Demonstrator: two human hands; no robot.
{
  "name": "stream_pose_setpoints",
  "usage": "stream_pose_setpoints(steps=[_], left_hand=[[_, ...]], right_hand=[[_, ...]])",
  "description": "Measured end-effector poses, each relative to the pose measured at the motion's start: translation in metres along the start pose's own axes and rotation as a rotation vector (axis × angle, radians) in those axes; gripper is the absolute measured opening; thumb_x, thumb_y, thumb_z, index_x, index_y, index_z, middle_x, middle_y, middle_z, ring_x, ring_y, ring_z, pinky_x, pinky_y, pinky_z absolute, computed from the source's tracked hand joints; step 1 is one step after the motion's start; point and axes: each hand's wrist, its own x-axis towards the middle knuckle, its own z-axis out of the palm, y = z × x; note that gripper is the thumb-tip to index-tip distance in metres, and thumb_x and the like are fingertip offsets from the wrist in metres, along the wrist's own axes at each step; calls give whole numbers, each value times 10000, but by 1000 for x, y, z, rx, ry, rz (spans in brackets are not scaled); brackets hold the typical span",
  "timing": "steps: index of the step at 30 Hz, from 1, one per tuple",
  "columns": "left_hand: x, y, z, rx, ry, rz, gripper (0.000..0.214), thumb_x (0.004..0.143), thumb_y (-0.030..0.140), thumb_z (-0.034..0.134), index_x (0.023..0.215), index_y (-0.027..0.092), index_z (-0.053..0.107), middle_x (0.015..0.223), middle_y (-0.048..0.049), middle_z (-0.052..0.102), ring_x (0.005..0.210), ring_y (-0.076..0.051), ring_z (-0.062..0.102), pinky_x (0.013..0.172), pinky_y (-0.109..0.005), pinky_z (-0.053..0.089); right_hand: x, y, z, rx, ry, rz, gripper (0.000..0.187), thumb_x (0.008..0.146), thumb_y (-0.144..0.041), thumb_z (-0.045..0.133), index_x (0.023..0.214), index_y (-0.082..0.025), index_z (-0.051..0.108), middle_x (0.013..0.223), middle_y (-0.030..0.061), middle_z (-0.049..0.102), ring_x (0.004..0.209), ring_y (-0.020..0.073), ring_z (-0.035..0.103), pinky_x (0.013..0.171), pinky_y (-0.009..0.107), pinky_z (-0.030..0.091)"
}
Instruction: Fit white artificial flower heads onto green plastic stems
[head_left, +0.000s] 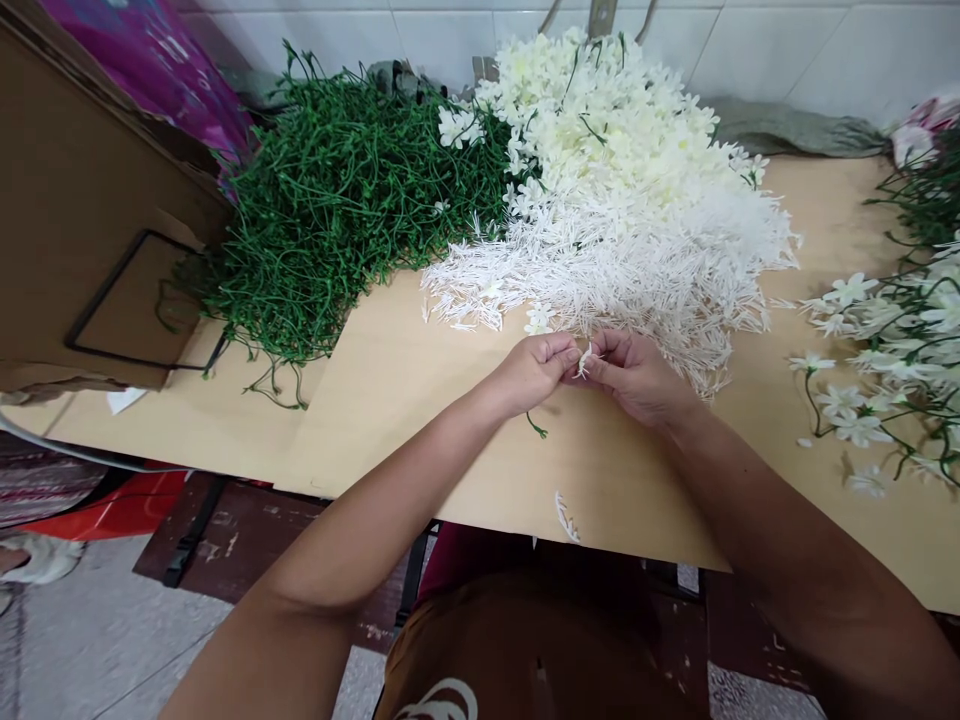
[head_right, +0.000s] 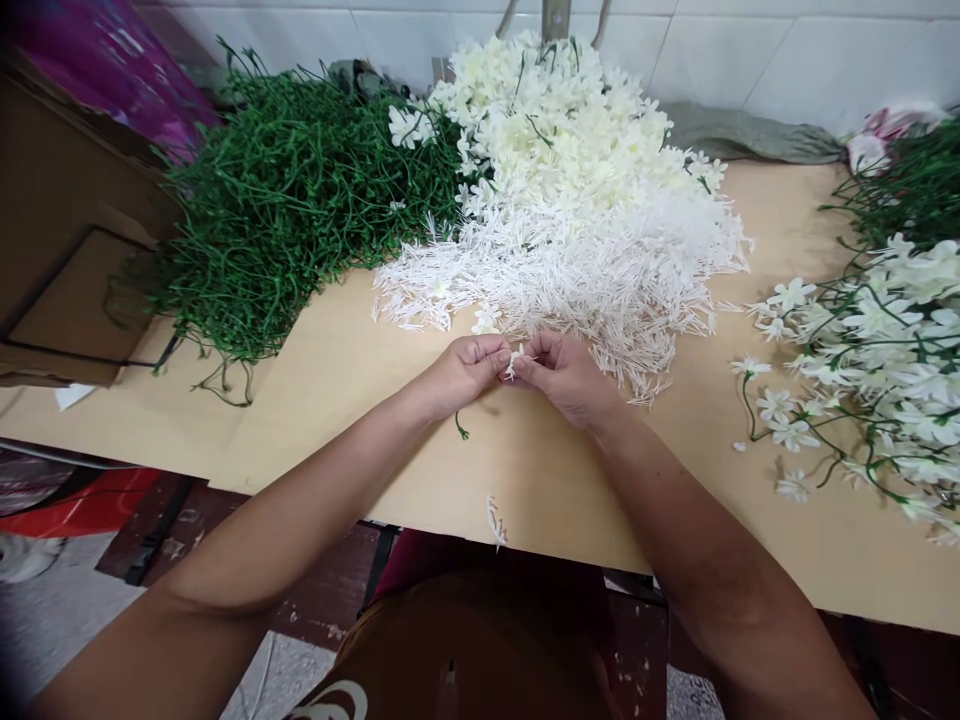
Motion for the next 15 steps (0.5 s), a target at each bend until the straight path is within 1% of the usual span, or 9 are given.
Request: stream_pose_setpoints(steps=[2, 5, 7, 10, 12, 15], left_hand=[[0, 1, 0, 0, -2, -8, 334, 802, 301, 580, 546, 145, 433, 530, 45, 414, 530, -58, 352, 535, -211, 286], [-1, 3, 0, -42, 6, -28, 354, 794, 349, 594, 551, 152, 429, 513, 50, 398, 515, -57, 347, 522, -208, 286], [-2, 6, -1, -66, 5, -48, 355, 806, 374, 580, 563, 156, 440, 488, 60, 365, 482, -52, 316, 494, -208, 261], [-5, 11, -2, -47, 1, -102, 378, 849, 401, 515, 565, 155, 468, 447, 71, 312, 425, -45, 237, 449, -218, 192], [-6, 13, -3, -34, 1, -129, 389, 866, 396, 483, 562, 154, 477, 435, 71, 305, 408, -44, 215, 439, -223, 165], [-7, 13, -4, -30, -12, -124, 344, 861, 354, 494, 580, 156, 484, 441, 74, 312, 410, -44, 222, 439, -220, 160]], right_hand=[[0, 2, 1, -28, 17, -19, 395, 498, -392, 863, 597, -176, 547, 600, -37, 602, 602, 92, 592, 701, 286, 550], [1, 2, 1, -4, 8, -20, 379, 505, -369, 865, 615, -182, 554, 613, -35, 612, 622, 113, 611, 719, 321, 560], [2, 1, 0, 44, -36, -10, 360, 537, -377, 851, 625, -184, 560, 622, -28, 620, 640, 128, 627, 740, 353, 566], [2, -2, -2, 109, -120, -4, 326, 599, -380, 821, 632, -182, 564, 637, -20, 627, 677, 141, 645, 783, 379, 562], [2, -4, -5, 136, -148, -4, 304, 620, -357, 814, 635, -184, 565, 650, -20, 631, 703, 145, 653, 811, 381, 557], [2, -5, -8, 148, -169, 6, 271, 640, -334, 805, 646, -186, 579, 670, -21, 637, 723, 140, 657, 835, 366, 550]])
